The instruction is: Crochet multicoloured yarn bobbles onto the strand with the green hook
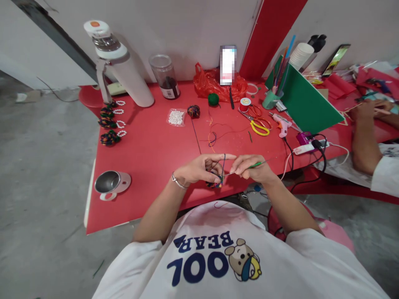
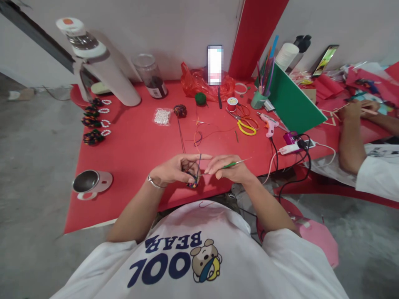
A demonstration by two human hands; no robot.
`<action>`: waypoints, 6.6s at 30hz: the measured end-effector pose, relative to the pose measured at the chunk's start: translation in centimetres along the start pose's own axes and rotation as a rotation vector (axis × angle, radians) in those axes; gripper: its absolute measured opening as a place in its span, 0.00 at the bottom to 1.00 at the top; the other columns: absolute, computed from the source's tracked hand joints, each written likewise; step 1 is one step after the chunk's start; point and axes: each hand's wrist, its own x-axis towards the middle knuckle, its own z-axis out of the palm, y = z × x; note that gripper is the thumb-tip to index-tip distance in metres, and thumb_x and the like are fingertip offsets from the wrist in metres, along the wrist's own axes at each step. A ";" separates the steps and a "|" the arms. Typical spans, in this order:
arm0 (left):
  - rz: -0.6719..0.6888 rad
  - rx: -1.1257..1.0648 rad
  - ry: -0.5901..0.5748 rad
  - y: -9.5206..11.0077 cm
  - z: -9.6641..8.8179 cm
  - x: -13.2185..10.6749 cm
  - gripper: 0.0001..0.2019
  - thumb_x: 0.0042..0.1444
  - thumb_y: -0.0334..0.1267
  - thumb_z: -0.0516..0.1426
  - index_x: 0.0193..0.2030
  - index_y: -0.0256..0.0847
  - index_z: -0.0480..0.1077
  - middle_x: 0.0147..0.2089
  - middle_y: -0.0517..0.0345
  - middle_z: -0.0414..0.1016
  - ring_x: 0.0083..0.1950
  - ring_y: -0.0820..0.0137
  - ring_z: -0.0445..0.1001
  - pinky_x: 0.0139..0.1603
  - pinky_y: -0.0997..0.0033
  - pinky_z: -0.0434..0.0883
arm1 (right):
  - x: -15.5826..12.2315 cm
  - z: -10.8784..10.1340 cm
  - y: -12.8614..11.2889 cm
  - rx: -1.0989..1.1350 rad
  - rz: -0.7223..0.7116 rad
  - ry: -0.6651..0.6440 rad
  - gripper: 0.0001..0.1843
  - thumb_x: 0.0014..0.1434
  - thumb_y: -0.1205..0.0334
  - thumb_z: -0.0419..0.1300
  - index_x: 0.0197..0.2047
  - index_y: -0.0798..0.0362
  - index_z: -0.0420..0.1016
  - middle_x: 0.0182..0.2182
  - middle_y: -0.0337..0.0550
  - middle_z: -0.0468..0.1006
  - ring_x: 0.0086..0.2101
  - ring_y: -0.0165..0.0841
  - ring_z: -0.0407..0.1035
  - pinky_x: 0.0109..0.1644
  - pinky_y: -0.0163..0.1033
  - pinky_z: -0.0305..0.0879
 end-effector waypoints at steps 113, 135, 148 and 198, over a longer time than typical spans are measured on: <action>0.309 -0.082 0.621 -2.8 -1.6 2.7 0.34 0.44 0.38 0.72 0.60 0.37 0.74 0.29 0.60 0.78 0.28 0.74 0.72 0.31 0.73 0.67 | 0.0 2.1 3.7 -0.250 0.200 0.686 0.12 0.55 0.48 0.71 0.35 0.47 0.86 0.31 0.41 0.86 0.22 0.27 0.66 0.25 0.35 0.62; 0.342 0.010 0.619 -3.3 -1.7 2.8 0.35 0.47 0.36 0.70 0.64 0.37 0.71 0.31 0.58 0.80 0.33 0.71 0.77 0.38 0.72 0.70 | 0.5 3.5 2.0 -0.475 0.138 0.665 0.08 0.61 0.53 0.66 0.37 0.44 0.87 0.35 0.41 0.87 0.29 0.33 0.76 0.37 0.41 0.74; 0.327 -0.047 0.595 -3.1 -1.3 2.8 0.45 0.46 0.35 0.70 0.71 0.35 0.61 0.30 0.59 0.80 0.32 0.71 0.77 0.36 0.71 0.70 | 0.3 3.7 2.0 -0.541 0.129 0.632 0.08 0.63 0.55 0.65 0.39 0.43 0.87 0.37 0.40 0.87 0.32 0.33 0.78 0.42 0.41 0.75; 0.270 0.329 0.657 -5.4 -1.7 3.9 0.07 0.51 0.39 0.65 0.34 0.38 0.81 0.31 0.55 0.80 0.32 0.69 0.75 0.37 0.67 0.73 | 2.5 4.2 4.7 0.567 0.246 0.791 0.24 0.41 0.46 0.79 0.38 0.47 0.79 0.28 0.35 0.78 0.24 0.22 0.61 0.20 0.26 0.49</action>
